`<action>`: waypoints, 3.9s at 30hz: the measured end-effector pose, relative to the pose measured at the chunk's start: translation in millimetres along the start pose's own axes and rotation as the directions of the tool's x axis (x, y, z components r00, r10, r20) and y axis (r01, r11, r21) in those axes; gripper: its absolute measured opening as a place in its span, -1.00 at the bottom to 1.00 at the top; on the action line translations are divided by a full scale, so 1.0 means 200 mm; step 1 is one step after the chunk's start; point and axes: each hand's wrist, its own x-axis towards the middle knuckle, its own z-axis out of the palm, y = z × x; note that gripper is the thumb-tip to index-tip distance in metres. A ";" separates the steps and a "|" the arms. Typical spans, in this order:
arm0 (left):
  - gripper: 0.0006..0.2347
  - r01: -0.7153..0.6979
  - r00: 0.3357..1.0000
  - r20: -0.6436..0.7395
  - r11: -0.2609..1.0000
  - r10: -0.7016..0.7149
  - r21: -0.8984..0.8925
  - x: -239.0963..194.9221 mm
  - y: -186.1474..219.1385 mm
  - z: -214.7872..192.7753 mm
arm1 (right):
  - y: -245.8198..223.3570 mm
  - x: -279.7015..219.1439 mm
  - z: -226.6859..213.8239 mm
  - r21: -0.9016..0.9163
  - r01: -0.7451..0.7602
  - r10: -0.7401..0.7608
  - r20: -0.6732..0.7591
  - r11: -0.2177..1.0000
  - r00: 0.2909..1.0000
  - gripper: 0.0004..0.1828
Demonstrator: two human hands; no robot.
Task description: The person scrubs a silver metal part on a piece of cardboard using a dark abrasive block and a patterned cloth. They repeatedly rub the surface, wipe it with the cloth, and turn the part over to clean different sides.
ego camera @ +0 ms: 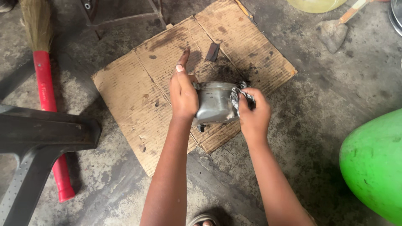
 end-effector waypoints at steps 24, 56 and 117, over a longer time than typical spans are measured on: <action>-0.48 -0.301 0.947 0.210 0.901 0.243 0.314 -0.06 0.18 0.13 | -0.16 0.08 -0.04 -0.138 0.181 -0.190 -0.056 0.974 0.980 -0.87; -0.47 -0.044 0.999 0.031 0.911 0.034 0.410 -0.01 0.33 0.28 | 0.08 0.33 -0.07 0.030 -0.067 0.065 0.063 0.997 0.996 -0.92; -0.46 -0.041 0.999 0.044 0.920 0.026 0.390 0.04 0.30 0.35 | -0.07 0.12 -0.09 0.034 0.140 -0.139 -0.026 0.990 0.990 -0.91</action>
